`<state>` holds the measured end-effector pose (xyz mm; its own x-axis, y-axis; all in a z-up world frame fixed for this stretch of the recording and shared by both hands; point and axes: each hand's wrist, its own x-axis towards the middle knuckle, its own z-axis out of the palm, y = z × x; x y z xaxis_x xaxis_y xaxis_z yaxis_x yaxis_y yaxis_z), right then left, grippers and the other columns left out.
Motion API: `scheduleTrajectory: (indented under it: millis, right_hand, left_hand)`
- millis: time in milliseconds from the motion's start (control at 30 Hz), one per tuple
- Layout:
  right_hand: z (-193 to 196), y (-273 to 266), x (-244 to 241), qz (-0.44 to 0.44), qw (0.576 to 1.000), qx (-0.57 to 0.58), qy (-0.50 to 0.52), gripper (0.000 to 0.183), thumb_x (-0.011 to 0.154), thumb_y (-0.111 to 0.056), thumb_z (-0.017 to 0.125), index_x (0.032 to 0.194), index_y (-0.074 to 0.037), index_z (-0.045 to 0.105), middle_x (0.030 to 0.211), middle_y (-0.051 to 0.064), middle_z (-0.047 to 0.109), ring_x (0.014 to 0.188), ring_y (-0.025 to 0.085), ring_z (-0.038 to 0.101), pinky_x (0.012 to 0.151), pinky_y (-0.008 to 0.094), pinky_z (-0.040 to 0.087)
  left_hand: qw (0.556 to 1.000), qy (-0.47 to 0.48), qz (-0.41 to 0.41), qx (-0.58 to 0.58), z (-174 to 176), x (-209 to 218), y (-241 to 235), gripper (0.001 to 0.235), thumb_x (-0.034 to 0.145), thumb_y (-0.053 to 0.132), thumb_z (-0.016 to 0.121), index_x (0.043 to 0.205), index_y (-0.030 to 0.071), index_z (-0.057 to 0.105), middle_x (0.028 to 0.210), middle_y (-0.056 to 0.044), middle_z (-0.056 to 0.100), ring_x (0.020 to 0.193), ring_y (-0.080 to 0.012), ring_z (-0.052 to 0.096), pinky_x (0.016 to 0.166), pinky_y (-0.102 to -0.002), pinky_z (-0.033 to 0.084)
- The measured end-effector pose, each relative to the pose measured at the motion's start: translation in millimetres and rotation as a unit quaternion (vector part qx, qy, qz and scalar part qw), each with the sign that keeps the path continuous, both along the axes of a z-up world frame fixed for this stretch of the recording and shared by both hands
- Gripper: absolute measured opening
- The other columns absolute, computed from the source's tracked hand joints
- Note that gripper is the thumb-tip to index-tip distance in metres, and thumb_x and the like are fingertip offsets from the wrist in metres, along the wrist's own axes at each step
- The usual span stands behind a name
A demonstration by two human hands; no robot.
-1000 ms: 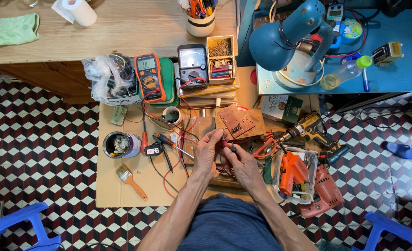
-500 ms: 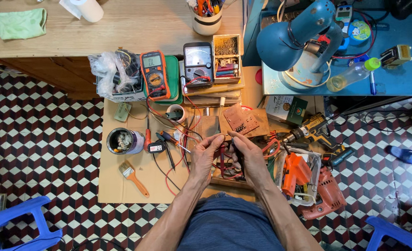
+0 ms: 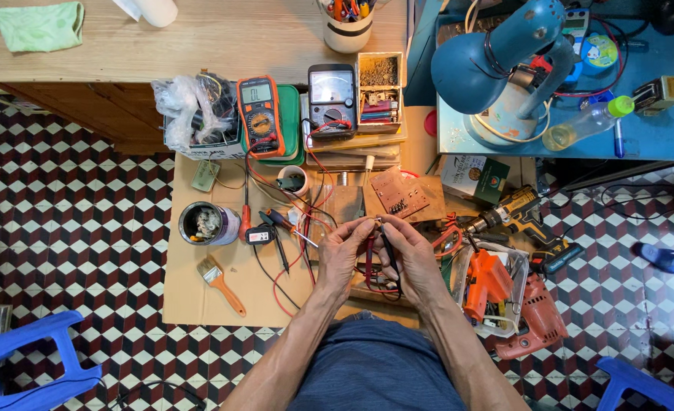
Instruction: The person uses a hot air gun and a soldering iron to work on a small green circuit board, then flips it to inspect the soldered side. They handle a small component and connect multimeter probes to the board to test it.
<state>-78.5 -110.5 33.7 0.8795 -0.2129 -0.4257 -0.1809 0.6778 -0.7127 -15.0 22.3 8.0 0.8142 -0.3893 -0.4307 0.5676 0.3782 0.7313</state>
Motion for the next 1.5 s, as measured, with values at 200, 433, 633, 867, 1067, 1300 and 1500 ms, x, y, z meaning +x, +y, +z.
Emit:
scheduleTrajectory:
  millis: [200, 433, 633, 867, 1067, 1300, 1500]
  right_hand:
    - [-11.0, -1.4, -1.6, 0.01, 0.999, -0.012, 0.034, 0.036, 0.1, -0.02, 0.061, 0.132, -0.004, 0.062, 0.081, 0.002, 0.062, 0.058, 0.008, 0.054, 0.037, 0.022, 0.038]
    - [-25.1, -2.8, 9.5, 0.0, 0.996, 0.017, 0.082, 0.039, 0.096, -0.018, 0.062, 0.132, -0.004, 0.063, 0.081, 0.005, 0.067, 0.056, 0.01, 0.054, 0.037, 0.023, 0.036]
    - [-42.2, -5.6, 14.5, -0.001, 0.995, 0.01, 0.097, 0.039, 0.095, -0.017, 0.063, 0.132, -0.004, 0.064, 0.08, 0.007, 0.068, 0.055, 0.011, 0.055, 0.036, 0.021, 0.034]
    - [-40.2, -6.3, 13.8, -0.004, 0.996, 0.013, 0.093, 0.039, 0.095, -0.016, 0.063, 0.132, -0.003, 0.063, 0.08, 0.007, 0.068, 0.055, 0.011, 0.055, 0.035, 0.021, 0.035]
    - [-38.8, -4.9, 13.6, 0.001, 0.996, 0.018, 0.088, 0.039, 0.095, -0.016, 0.064, 0.132, -0.003, 0.064, 0.079, 0.006, 0.068, 0.055, 0.01, 0.055, 0.035, 0.021, 0.035]
    - [-35.2, -3.9, 13.3, -0.007, 0.996, 0.011, 0.092, 0.041, 0.094, -0.015, 0.064, 0.133, -0.001, 0.064, 0.078, 0.007, 0.068, 0.054, 0.011, 0.056, 0.036, 0.022, 0.037]
    - [-36.2, -3.3, 12.4, -0.006, 0.996, 0.018, 0.085, 0.041, 0.094, -0.015, 0.064, 0.133, -0.001, 0.063, 0.078, 0.007, 0.068, 0.054, 0.01, 0.056, 0.035, 0.021, 0.036]
  left_hand:
    - [1.0, -0.003, -0.009, -0.022, 5.3, -6.8, 0.4, 0.032, 0.092, 0.021, 0.075, 0.114, -0.003, 0.073, 0.086, -0.007, 0.076, 0.07, -0.0148, 0.07, 0.067, -0.027, 0.057]
    - [1.0, 0.01, 0.009, 0.007, 9.1, -4.5, 6.8, 0.029, 0.092, 0.018, 0.074, 0.112, -0.002, 0.074, 0.085, -0.007, 0.076, 0.072, -0.0128, 0.071, 0.068, -0.026, 0.058]
    - [1.0, 0.022, 0.022, -0.003, -7.6, 0.5, 6.6, 0.029, 0.091, 0.019, 0.076, 0.112, -0.001, 0.074, 0.087, -0.005, 0.078, 0.075, -0.0107, 0.071, 0.073, -0.024, 0.057]
    - [0.999, 0.025, 0.022, 0.011, -11.0, 0.6, 4.4, 0.029, 0.09, 0.018, 0.077, 0.111, -0.001, 0.075, 0.088, -0.005, 0.078, 0.076, -0.0102, 0.071, 0.073, -0.023, 0.057]
    - [0.999, 0.037, 0.017, 0.011, -3.9, -0.4, 7.0, 0.029, 0.089, 0.02, 0.078, 0.111, 0.001, 0.075, 0.088, -0.005, 0.078, 0.077, -0.0111, 0.072, 0.075, -0.024, 0.058]
    - [0.999, 0.043, 0.021, 0.002, -1.8, -0.3, 6.5, 0.031, 0.088, 0.02, 0.078, 0.112, 0.0, 0.073, 0.09, -0.006, 0.078, 0.079, -0.0114, 0.072, 0.077, -0.025, 0.058]
    - [0.999, 0.034, 0.023, -0.003, -7.6, -1.4, 6.4, 0.032, 0.089, 0.02, 0.078, 0.113, -0.001, 0.073, 0.089, -0.006, 0.077, 0.079, -0.0116, 0.072, 0.077, -0.024, 0.058]
